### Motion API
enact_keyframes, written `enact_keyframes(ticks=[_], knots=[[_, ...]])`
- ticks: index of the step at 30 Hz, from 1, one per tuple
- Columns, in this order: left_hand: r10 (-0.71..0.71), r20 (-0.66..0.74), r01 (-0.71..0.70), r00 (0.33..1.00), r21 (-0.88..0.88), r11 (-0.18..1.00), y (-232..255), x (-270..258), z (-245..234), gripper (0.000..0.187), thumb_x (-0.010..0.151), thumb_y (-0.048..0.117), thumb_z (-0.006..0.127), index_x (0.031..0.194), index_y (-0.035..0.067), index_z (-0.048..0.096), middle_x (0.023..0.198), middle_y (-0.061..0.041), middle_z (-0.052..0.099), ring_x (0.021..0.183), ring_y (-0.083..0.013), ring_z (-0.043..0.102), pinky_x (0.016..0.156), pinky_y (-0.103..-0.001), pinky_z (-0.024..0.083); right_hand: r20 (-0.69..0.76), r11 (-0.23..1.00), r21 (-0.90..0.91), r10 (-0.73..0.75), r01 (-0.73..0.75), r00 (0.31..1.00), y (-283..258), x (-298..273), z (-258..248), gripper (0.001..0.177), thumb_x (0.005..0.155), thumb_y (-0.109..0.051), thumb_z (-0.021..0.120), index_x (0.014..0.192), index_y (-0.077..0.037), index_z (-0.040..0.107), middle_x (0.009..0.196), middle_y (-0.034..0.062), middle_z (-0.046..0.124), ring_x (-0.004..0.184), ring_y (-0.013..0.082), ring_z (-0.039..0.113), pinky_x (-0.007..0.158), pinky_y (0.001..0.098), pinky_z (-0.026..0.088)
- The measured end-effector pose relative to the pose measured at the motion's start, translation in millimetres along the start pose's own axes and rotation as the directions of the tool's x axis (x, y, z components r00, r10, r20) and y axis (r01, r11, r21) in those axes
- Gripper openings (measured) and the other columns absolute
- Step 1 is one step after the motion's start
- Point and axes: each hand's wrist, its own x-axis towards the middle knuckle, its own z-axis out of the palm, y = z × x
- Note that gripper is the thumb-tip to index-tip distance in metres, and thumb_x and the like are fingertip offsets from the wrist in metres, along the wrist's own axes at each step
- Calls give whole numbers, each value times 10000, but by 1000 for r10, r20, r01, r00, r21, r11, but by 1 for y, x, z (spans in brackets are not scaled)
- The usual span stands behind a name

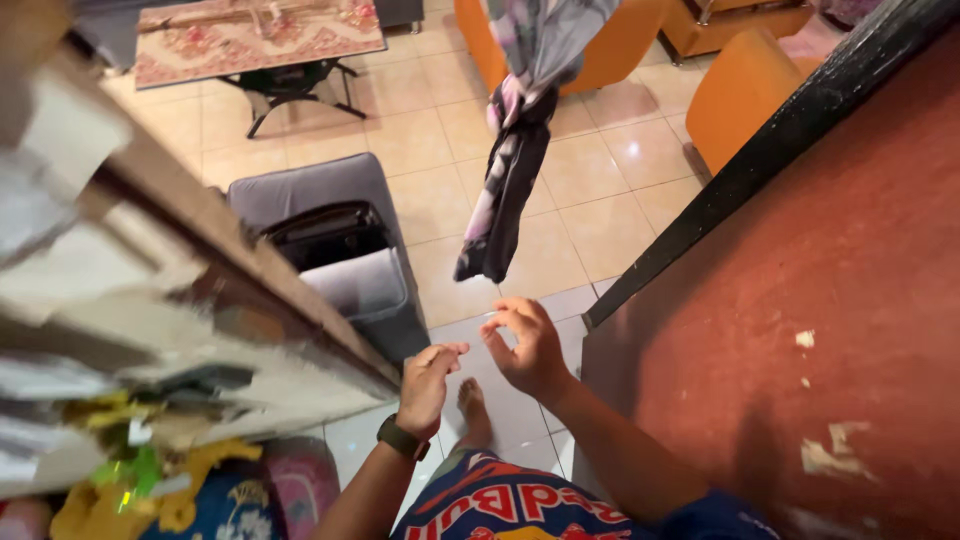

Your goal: The person packs a black bag resting on a sofa. They handle a brown wallet, pick up a pink bottle and an orange bottle from a shelf, place a phone and a glasses case into the bag, and move between the shelf and the sofa arranging items into it.

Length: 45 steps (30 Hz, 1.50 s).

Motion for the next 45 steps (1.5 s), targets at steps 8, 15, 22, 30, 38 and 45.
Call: enact_keyframes(ticks=[8,15,22,30,38,45], knots=[[-196,143,197,970,10,980,32,153,65,237,932,183,626,1026,10,757,1007,-35,749,922,-102,619,815,-262,449,-86,988,-157,-27,13,996,95,130,-15,456,874,-165,793,1270,-4,635,1408,267,567,1257,413,602,1065,447,495],[-184,411,138,893,138,981,16,253,115,267,1001,184,651,1152,-26,715,1024,-62,697,957,-151,576,798,-273,471,-57,997,-58,43,-47,997,151,206,-20,689,840,-202,832,1421,2,522,1536,346,397,1326,464,529,1101,466,466],[-154,522,367,839,-334,868,-3,347,144,509,952,223,567,1419,47,470,1359,-114,591,1210,-196,607,988,-335,509,16,996,31,-80,80,997,198,263,-7,705,875,-229,833,1468,-29,511,1561,269,436,1453,470,476,1199,485,432],[-4,273,8,962,-12,1000,70,423,194,360,974,195,615,1299,41,590,1248,-118,667,1094,-196,612,953,-335,511,181,953,268,-197,144,964,262,340,-7,678,813,-316,809,1403,-65,588,1552,250,465,1350,433,536,1151,482,448],[27,-32,-24,999,85,996,93,513,254,194,983,125,671,1119,6,740,1127,-98,748,963,-166,595,897,-308,507,254,879,324,-437,350,863,295,392,10,590,867,-390,796,1331,-87,594,1565,220,484,1383,389,538,1215,488,439],[72,-55,-76,996,-84,994,106,555,244,190,988,115,633,1121,1,709,1159,-91,736,1055,-149,632,900,-314,495,270,763,520,-573,384,774,282,404,37,579,872,-364,692,1397,-137,597,1598,140,505,1346,310,564,1195,405,461]])
